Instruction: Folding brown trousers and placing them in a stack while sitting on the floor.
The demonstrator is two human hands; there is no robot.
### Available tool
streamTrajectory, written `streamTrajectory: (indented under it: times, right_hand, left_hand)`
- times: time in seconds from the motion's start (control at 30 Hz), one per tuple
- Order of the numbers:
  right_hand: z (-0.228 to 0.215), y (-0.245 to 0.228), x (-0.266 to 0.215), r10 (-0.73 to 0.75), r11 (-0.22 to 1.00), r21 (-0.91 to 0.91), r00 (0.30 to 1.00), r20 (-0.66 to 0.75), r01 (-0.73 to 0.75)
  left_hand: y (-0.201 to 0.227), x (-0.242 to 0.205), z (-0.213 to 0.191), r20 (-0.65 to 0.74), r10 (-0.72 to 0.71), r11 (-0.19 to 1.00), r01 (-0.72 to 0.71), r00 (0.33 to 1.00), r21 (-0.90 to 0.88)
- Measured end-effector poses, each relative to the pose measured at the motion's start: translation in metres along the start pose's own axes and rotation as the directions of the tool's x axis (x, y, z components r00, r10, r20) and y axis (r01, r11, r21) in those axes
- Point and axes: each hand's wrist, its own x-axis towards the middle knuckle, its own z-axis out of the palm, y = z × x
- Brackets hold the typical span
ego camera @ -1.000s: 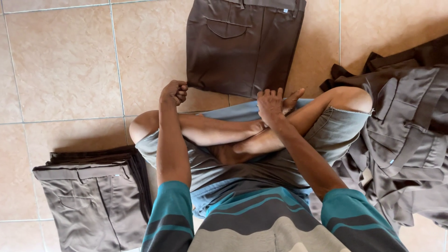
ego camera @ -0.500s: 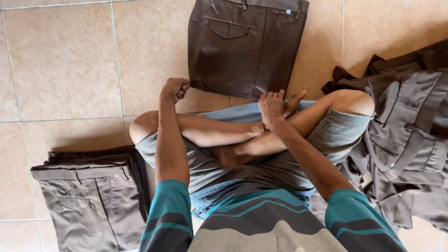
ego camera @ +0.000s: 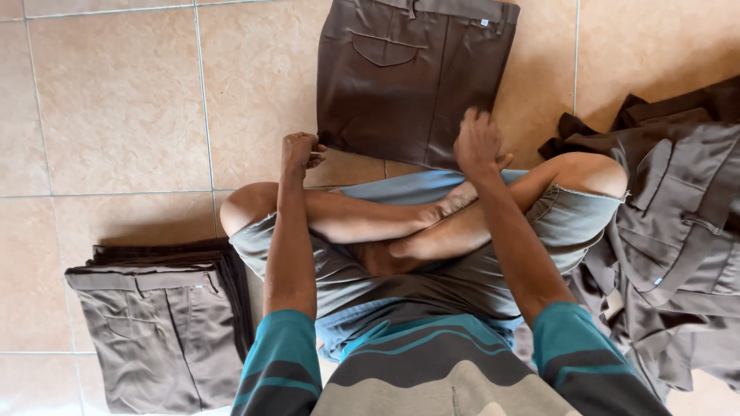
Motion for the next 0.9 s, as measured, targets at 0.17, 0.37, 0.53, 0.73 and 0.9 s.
streamTrajectory:
  times: [0.17, 0.37, 0.53, 0.73, 0.9]
  right_hand:
    - [0.073, 0.038, 0.073, 0.423, 0.831, 0.264, 0.864, 0.272, -0.49]
    - [0.112, 0.083, 0.09, 0.451, 0.807, 0.301, 0.859, 0.242, -0.509]
    - [0.093, 0.084, 0.077, 0.533, 0.659, 0.529, 0.828, 0.174, -0.535]
    - [0.011, 0.042, 0.058, 0.437, 0.668, 0.586, 0.879, 0.19, -0.459]
    - [0.027, 0.051, 0.062, 0.433, 0.688, 0.518, 0.86, 0.268, -0.508]
  left_hand:
    - [-0.02, 0.025, 0.003, -0.019, 0.008, 1.0, -0.007, 1.0, 0.012]
    - [-0.019, 0.024, 0.007, -0.043, 0.053, 0.993, -0.048, 0.998, 0.111]
    - [-0.014, 0.019, 0.018, -0.112, 0.102, 0.984, -0.084, 0.988, 0.157]
    - [-0.015, 0.012, 0.015, -0.081, 0.123, 0.984, -0.111, 0.989, 0.139]
    - [-0.023, 0.022, 0.018, -0.086, 0.156, 0.977, -0.14, 0.984, 0.163]
